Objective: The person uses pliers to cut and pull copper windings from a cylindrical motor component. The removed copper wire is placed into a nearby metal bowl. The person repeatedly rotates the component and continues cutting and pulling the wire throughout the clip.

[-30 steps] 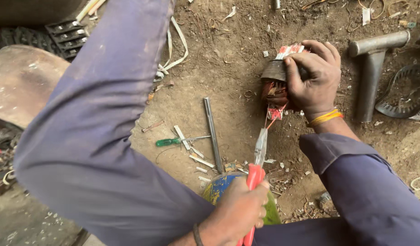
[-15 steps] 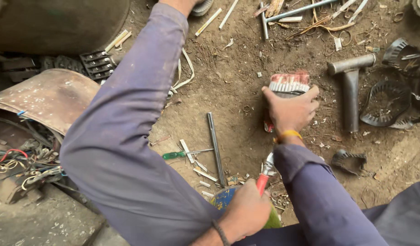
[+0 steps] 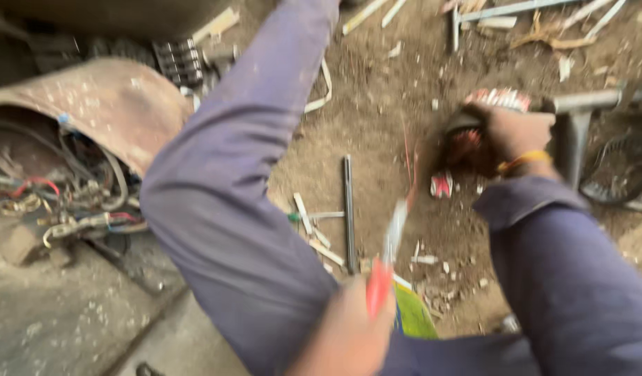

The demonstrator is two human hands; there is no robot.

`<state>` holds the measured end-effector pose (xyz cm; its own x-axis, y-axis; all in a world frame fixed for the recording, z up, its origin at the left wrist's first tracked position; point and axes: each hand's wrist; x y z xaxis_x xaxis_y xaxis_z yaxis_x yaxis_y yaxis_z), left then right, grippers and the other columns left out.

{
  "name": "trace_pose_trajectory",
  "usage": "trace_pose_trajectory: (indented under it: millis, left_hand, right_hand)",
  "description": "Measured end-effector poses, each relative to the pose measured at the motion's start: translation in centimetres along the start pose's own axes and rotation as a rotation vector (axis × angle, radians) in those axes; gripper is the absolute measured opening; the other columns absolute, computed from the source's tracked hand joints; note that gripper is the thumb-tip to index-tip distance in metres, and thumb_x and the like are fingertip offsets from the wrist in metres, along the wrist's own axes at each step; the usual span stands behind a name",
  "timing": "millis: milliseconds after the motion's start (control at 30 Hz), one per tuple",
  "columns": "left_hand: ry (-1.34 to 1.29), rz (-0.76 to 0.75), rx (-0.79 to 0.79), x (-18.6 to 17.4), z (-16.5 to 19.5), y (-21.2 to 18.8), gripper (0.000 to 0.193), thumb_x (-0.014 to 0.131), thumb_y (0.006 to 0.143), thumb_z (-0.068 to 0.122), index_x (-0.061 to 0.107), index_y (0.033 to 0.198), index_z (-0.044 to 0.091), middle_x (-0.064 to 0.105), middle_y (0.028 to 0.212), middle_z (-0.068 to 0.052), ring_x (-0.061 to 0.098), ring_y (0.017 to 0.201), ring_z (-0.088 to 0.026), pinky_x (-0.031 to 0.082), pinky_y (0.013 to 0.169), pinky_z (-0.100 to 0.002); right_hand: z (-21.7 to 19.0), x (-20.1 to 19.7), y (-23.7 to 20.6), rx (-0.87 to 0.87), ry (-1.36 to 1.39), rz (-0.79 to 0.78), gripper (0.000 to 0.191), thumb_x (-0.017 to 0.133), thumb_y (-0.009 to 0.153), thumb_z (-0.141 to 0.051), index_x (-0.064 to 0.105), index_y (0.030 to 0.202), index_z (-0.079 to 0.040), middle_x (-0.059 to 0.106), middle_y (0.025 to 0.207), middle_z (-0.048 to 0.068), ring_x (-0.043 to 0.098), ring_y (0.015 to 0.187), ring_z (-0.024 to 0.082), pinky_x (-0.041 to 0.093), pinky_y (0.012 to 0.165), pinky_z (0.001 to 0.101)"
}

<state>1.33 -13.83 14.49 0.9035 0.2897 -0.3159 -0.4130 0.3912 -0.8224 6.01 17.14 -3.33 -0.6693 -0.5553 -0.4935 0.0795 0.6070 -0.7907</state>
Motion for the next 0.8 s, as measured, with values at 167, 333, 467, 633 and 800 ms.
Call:
trace_pose_trajectory:
  millis: [167,333,467,633,800]
  left_hand:
    - [-0.068,-0.144,-0.025,2.0,2.2,8.6,0.019,0.055,0.082,0.009,0.060,0.092,-0.005,0.065,0.073,-0.017,0.066,0.065,-0.025,0.050,0.055,-0.045]
    - [-0.134,-0.291,-0.208,4.4,1.9,9.2,0.014,0.053,0.080,0.003,0.060,0.087,-0.007,0.057,0.069,-0.012,0.054,0.058,-0.022,0.040,0.047,-0.046]
    - [0.021,-0.409,-0.249,5.5,1.7,8.5,0.014,0.049,0.082,0.002,0.058,0.086,-0.007,0.054,0.066,-0.013,0.052,0.053,-0.025,0.039,0.043,-0.047]
    - [-0.037,-0.407,-0.231,9.8,4.4,12.5,0.014,0.050,0.084,0.005,0.060,0.093,-0.001,0.058,0.069,-0.011,0.055,0.053,-0.025,0.041,0.045,-0.045]
    - [0.003,-0.340,-0.159,12.3,5.5,14.8,0.019,0.055,0.085,0.004,0.062,0.100,-0.006,0.067,0.079,-0.016,0.068,0.061,-0.018,0.052,0.052,-0.037]
  right_hand:
    - [1.5,-2.7,0.3,0.016,0.081,-0.196,0.046,0.080,0.088,-0.046,0.071,0.109,-0.006,0.074,0.093,0.007,0.070,0.075,0.022,0.059,0.065,0.0402]
    - [3.7,-3.9,1.1,-0.019,0.378,-0.471,0.040,0.077,0.089,-0.043,0.073,0.114,-0.013,0.071,0.094,0.000,0.067,0.069,0.014,0.056,0.056,0.0352]
    - [4.3,-3.3,1.4,-0.020,0.372,-0.302,0.045,0.082,0.084,-0.036,0.069,0.111,-0.003,0.074,0.097,0.004,0.072,0.075,0.017,0.062,0.062,0.0380]
    - [4.5,-3.2,1.2,-0.144,0.487,-0.298,0.053,0.087,0.079,-0.031,0.071,0.112,0.006,0.077,0.099,0.007,0.074,0.078,0.017,0.061,0.064,0.0319]
    - [4.8,-2.9,1.3,-0.109,0.324,-0.089,0.077,0.090,0.076,-0.037,0.051,0.118,0.014,0.065,0.116,0.018,0.072,0.093,0.022,0.061,0.073,0.0356]
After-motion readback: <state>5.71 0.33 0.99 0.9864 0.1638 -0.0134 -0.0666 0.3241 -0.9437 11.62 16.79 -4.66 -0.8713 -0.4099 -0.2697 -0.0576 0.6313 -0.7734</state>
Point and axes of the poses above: each hand's wrist, its own y-axis towards the middle knuckle, its own x-axis out of the palm, z = x × y
